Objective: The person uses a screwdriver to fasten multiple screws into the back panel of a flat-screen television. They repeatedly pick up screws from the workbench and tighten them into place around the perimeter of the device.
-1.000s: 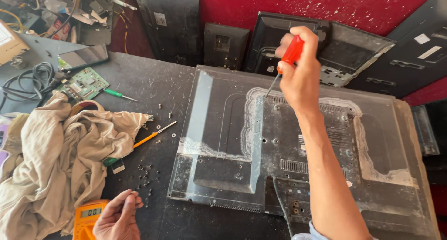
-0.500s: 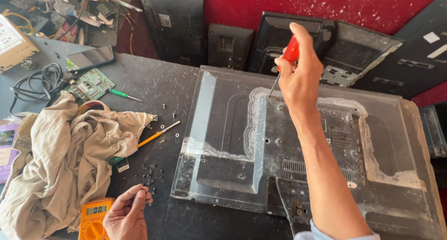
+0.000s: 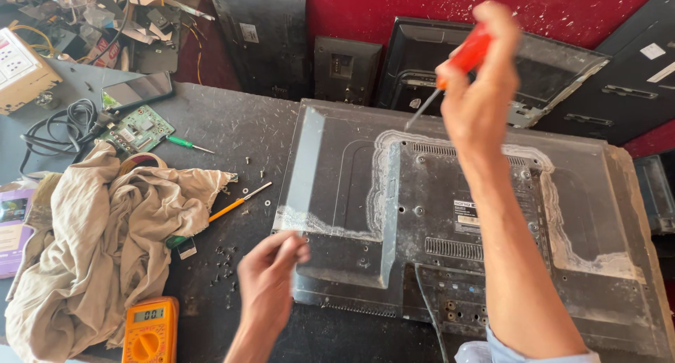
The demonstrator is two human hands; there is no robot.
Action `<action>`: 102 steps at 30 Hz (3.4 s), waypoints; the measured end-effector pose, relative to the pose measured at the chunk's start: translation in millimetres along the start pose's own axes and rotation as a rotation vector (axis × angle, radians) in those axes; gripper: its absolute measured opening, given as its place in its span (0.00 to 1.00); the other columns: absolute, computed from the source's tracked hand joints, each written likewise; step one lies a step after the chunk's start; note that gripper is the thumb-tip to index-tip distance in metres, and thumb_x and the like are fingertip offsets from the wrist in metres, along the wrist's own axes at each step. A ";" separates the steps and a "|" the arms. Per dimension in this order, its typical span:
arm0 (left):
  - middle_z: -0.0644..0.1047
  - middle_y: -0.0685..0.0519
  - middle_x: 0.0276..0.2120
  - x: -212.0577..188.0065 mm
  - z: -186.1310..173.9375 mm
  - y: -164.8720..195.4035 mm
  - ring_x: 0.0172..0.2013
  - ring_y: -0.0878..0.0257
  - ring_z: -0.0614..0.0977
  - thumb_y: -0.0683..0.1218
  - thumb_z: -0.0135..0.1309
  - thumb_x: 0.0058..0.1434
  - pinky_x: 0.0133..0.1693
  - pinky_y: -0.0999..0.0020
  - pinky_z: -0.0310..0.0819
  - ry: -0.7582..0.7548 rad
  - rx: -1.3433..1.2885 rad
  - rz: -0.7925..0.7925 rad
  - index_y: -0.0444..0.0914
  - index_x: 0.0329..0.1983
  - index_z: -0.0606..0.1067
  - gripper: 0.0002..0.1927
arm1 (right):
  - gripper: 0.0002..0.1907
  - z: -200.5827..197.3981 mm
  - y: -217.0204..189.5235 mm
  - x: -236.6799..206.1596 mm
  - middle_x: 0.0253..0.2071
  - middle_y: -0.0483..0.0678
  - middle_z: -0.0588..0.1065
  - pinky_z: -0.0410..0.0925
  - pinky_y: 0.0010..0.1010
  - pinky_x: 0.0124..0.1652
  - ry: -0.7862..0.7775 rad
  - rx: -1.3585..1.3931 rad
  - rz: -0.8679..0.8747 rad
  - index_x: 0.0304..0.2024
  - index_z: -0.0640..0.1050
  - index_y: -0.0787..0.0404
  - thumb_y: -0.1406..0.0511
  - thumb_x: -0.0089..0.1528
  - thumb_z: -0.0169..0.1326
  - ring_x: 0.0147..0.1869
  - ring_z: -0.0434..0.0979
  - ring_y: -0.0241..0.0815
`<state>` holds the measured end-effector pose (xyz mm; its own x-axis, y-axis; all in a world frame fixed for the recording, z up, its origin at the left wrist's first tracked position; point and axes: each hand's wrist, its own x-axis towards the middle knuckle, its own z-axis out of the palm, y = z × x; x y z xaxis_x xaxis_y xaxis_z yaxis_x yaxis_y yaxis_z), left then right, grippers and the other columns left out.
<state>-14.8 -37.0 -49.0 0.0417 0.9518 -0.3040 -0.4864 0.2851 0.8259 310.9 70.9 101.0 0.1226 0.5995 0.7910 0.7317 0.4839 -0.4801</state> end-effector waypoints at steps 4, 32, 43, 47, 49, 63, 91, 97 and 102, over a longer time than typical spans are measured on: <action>0.81 0.46 0.37 13.5 52.5 -11.3 0.34 0.62 0.80 0.37 0.54 0.65 0.40 0.69 0.77 -0.175 -0.331 -0.138 0.29 0.46 0.79 0.09 | 0.29 -40.9 -50.0 -21.5 0.48 0.55 0.70 0.78 0.32 0.49 0.125 0.141 -0.050 0.72 0.56 0.57 0.81 0.75 0.49 0.45 0.78 0.45; 0.81 0.47 0.33 -55.4 91.0 -24.8 0.31 0.62 0.81 0.37 0.53 0.69 0.36 0.69 0.77 -0.445 -0.307 -0.162 0.28 0.44 0.80 0.07 | 0.32 -141.1 -198.3 -135.5 0.47 0.57 0.74 0.78 0.40 0.52 0.159 0.229 0.161 0.73 0.51 0.50 0.74 0.78 0.54 0.43 0.81 0.46; 0.82 0.46 0.35 -85.2 146.0 -82.4 0.33 0.62 0.81 0.36 0.55 0.66 0.39 0.69 0.79 -0.471 -0.285 -0.190 0.30 0.45 0.80 0.07 | 0.32 -209.9 -173.9 -139.4 0.49 0.60 0.76 0.81 0.39 0.51 0.213 0.185 0.187 0.72 0.53 0.57 0.72 0.76 0.58 0.45 0.82 0.46; 0.82 0.43 0.40 -86.6 189.3 -93.4 0.37 0.61 0.82 0.35 0.58 0.67 0.42 0.68 0.78 -0.540 -0.301 -0.172 0.28 0.58 0.76 0.16 | 0.30 -244.1 -149.8 -134.1 0.46 0.59 0.74 0.81 0.38 0.51 0.209 0.141 0.178 0.72 0.52 0.57 0.73 0.78 0.57 0.44 0.81 0.47; 0.81 0.43 0.47 -85.8 213.4 -94.9 0.43 0.59 0.83 0.37 0.59 0.61 0.49 0.66 0.79 -0.520 -0.231 -0.207 0.32 0.64 0.70 0.26 | 0.30 -261.0 -131.9 -128.8 0.45 0.58 0.75 0.80 0.36 0.50 0.210 0.116 0.156 0.71 0.53 0.56 0.73 0.78 0.57 0.44 0.82 0.47; 0.72 0.35 0.62 43.4 375.8 -157.6 0.64 0.41 0.70 0.58 0.66 0.56 0.66 0.52 0.60 -0.682 1.171 0.808 0.29 0.71 0.60 0.48 | 0.31 -287.0 59.2 -84.4 0.52 0.58 0.72 0.79 0.28 0.52 0.182 -0.062 0.166 0.74 0.53 0.62 0.78 0.77 0.55 0.50 0.79 0.44; 0.72 0.40 0.58 60.6 382.1 -164.4 0.63 0.42 0.69 0.55 0.61 0.58 0.67 0.47 0.55 -0.754 1.384 0.728 0.39 0.66 0.68 0.35 | 0.31 -241.0 129.0 -81.9 0.52 0.61 0.73 0.82 0.30 0.50 0.055 -0.070 0.314 0.72 0.54 0.64 0.79 0.76 0.58 0.51 0.81 0.46; 0.72 0.40 0.58 60.6 382.0 -163.6 0.62 0.42 0.70 0.55 0.61 0.58 0.67 0.47 0.55 -0.756 1.366 0.726 0.40 0.66 0.68 0.34 | 0.31 -229.7 125.6 -74.3 0.52 0.60 0.76 0.81 0.27 0.46 0.045 -0.115 0.308 0.69 0.56 0.66 0.79 0.72 0.59 0.51 0.83 0.43; 0.71 0.41 0.58 60.6 382.4 -162.6 0.62 0.43 0.70 0.55 0.61 0.57 0.67 0.47 0.55 -0.754 1.368 0.718 0.40 0.66 0.68 0.34 | 0.33 -221.3 124.3 -72.6 0.51 0.59 0.75 0.80 0.26 0.44 0.052 -0.105 0.318 0.69 0.58 0.66 0.78 0.68 0.60 0.50 0.83 0.42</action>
<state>400.6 17.7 -20.1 0.7299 0.6467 0.2213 0.4338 -0.6885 0.5812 541.3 -53.6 67.8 0.3880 0.6750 0.6275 0.7159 0.2081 -0.6665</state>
